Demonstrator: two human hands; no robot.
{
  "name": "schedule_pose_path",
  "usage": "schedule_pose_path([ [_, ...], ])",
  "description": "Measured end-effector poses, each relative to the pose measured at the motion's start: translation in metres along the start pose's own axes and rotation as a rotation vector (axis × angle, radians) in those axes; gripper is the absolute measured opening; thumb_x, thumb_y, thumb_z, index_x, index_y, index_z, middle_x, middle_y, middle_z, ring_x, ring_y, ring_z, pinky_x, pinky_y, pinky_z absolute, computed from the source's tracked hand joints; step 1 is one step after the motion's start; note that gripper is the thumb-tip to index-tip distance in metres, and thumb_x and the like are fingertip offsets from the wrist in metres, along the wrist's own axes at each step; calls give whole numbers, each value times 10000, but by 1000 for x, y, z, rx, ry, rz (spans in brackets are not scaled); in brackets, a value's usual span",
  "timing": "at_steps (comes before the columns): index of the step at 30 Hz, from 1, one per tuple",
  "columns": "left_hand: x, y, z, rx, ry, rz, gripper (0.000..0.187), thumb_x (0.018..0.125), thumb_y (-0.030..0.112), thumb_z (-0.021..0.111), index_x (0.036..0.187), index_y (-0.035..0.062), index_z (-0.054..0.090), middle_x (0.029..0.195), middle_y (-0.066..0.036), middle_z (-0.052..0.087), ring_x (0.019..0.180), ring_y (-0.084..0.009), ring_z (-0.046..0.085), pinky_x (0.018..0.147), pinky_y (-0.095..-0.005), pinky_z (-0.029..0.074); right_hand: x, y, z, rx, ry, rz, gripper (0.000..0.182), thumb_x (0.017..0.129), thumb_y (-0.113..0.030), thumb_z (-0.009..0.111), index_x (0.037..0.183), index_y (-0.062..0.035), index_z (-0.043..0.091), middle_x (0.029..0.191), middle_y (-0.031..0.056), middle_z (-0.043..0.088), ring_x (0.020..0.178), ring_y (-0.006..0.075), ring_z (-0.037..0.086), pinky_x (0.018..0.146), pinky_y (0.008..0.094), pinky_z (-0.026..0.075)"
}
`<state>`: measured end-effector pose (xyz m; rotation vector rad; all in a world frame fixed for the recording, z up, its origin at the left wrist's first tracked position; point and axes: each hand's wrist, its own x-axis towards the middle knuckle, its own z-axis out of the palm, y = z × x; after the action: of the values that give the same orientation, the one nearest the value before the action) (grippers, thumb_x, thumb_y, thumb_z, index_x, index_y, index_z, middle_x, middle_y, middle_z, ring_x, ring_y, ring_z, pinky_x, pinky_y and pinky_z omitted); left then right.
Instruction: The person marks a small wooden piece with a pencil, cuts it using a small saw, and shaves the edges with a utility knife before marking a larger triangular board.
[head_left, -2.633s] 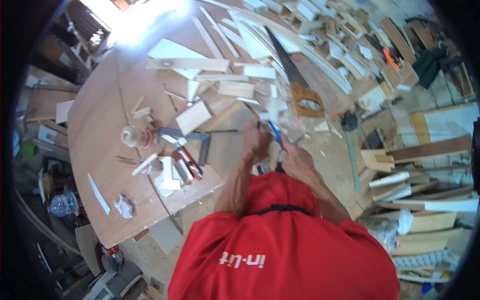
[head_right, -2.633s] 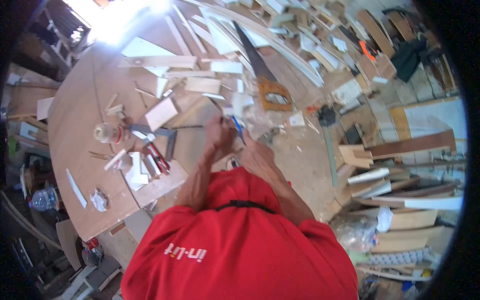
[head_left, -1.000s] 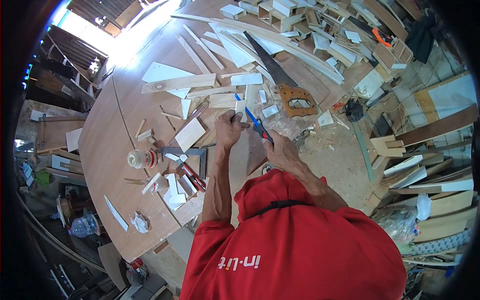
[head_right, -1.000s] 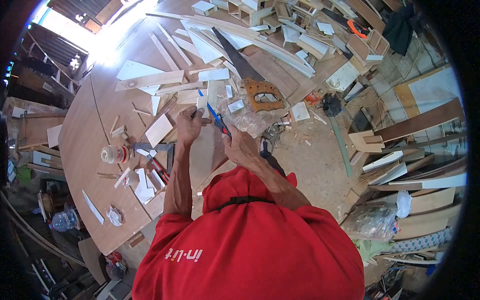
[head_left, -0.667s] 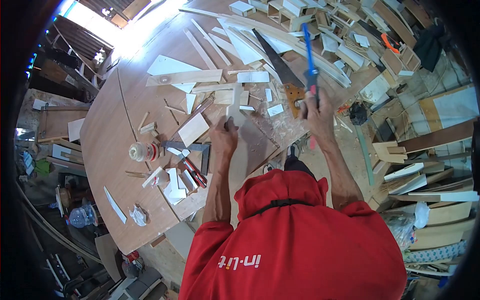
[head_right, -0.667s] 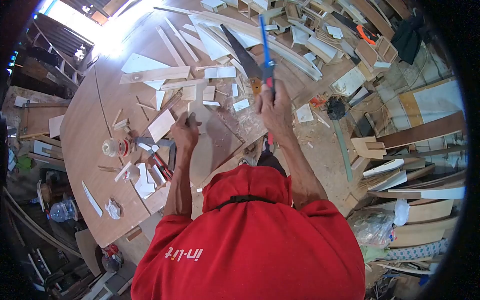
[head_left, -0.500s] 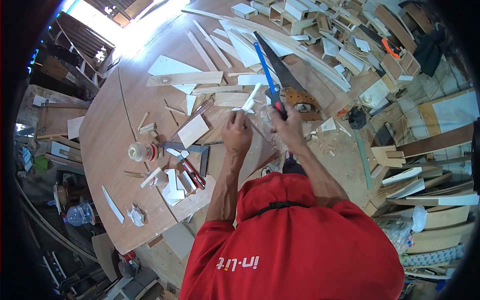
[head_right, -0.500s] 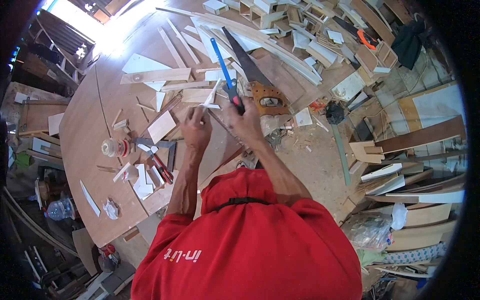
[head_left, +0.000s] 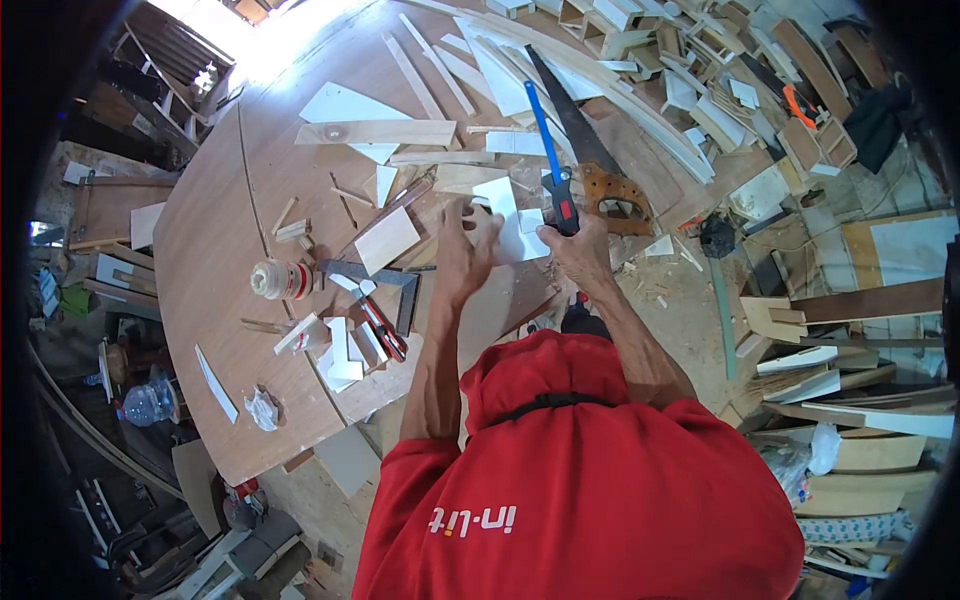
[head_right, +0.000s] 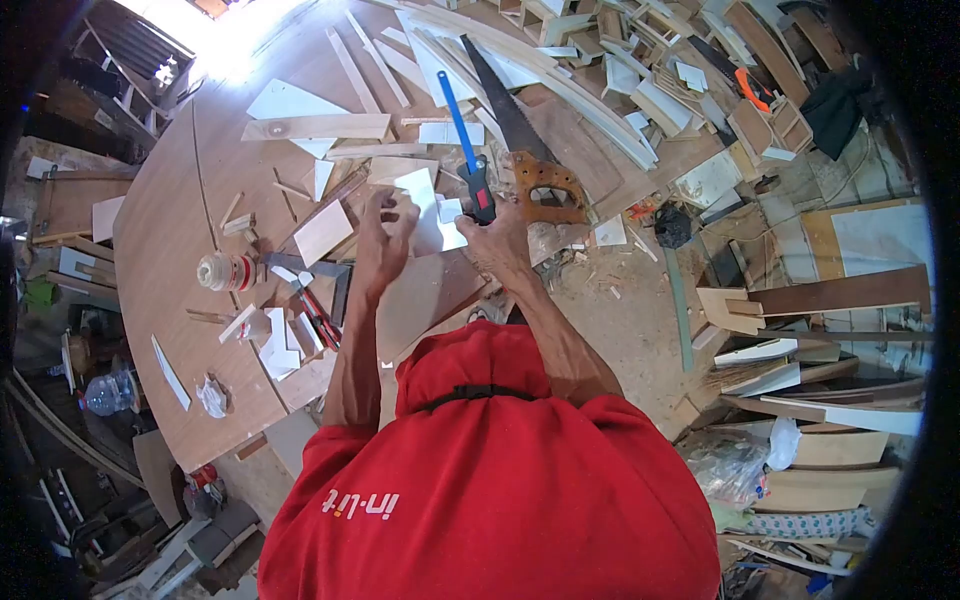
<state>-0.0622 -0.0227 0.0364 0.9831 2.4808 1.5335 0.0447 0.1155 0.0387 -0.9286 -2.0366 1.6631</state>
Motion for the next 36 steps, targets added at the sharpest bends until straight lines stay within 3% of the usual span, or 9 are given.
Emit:
schedule_pose_path([
  [2,7,3,3,-353,-82,-272,342,953,278,525,1058,-47,529,867,-130,610,759,-184,579,659,-341,470,-2,-6,2,6,-27,-9,220,716,-149,671,826,34,616,698,105,625,640,184,591,620,322,463],
  [6,5,-18,42,-475,98,-390,279,980,224,471,847,-19,495,708,-76,519,635,-150,460,568,-339,400,-3,-5,6,-56,-4,-121,233,794,-161,623,903,42,598,697,178,617,653,271,613,628,375,466],
  [7,5,-23,46,-475,94,-390,279,980,224,471,847,-19,495,708,-76,519,635,-150,460,568,-339,400,-4,1,3,-55,-1,-119,233,794,-161,623,903,42,598,697,178,617,653,271,613,628,375,466],
  [9,5,-30,52,-336,216,-214,303,980,214,460,787,-20,462,682,-75,461,623,-152,396,560,-348,363,-10,16,-9,-156,-83,-12,309,878,-178,563,1102,34,544,696,122,616,603,183,605,579,356,476],
  [11,7,-37,53,-327,245,-214,301,980,207,456,789,-25,460,685,-83,454,632,-158,396,570,-351,364,-34,-12,-28,-187,-259,86,378,918,-172,482,1239,22,430,681,194,603,593,305,618,579,429,472],
  [13,11,-41,51,-319,275,-217,298,979,200,452,790,-30,459,689,-92,448,642,-164,395,579,-353,364,-62,-20,-38,-521,-227,-133,446,918,-169,450,1304,34,356,623,239,575,585,424,588,583,508,457],
  [19,17,-44,53,-160,327,-132,288,970,176,448,768,-30,437,672,-146,454,614,-218,408,573,-376,363,-86,-19,-43,-613,-376,-200,608,901,-131,465,1420,55,211,648,259,559,605,410,591,571,483,464],
  [26,17,-37,49,-64,356,-113,299,958,193,479,757,-23,429,613,-164,446,535,-255,414,521,-418,348,-91,-9,-42,-638,-378,-274,616,880,-95,486,1419,46,225,733,301,568,655,434,597,598,482,487],
  [36,11,-32,45,7,419,-119,301,955,220,487,765,-3,417,585,-176,446,506,-304,432,503,-434,346,-102,-15,-31,-684,-316,-329,613,838,-58,510,1388,84,278,668,254,574,590,397,591,581,453,469],
])
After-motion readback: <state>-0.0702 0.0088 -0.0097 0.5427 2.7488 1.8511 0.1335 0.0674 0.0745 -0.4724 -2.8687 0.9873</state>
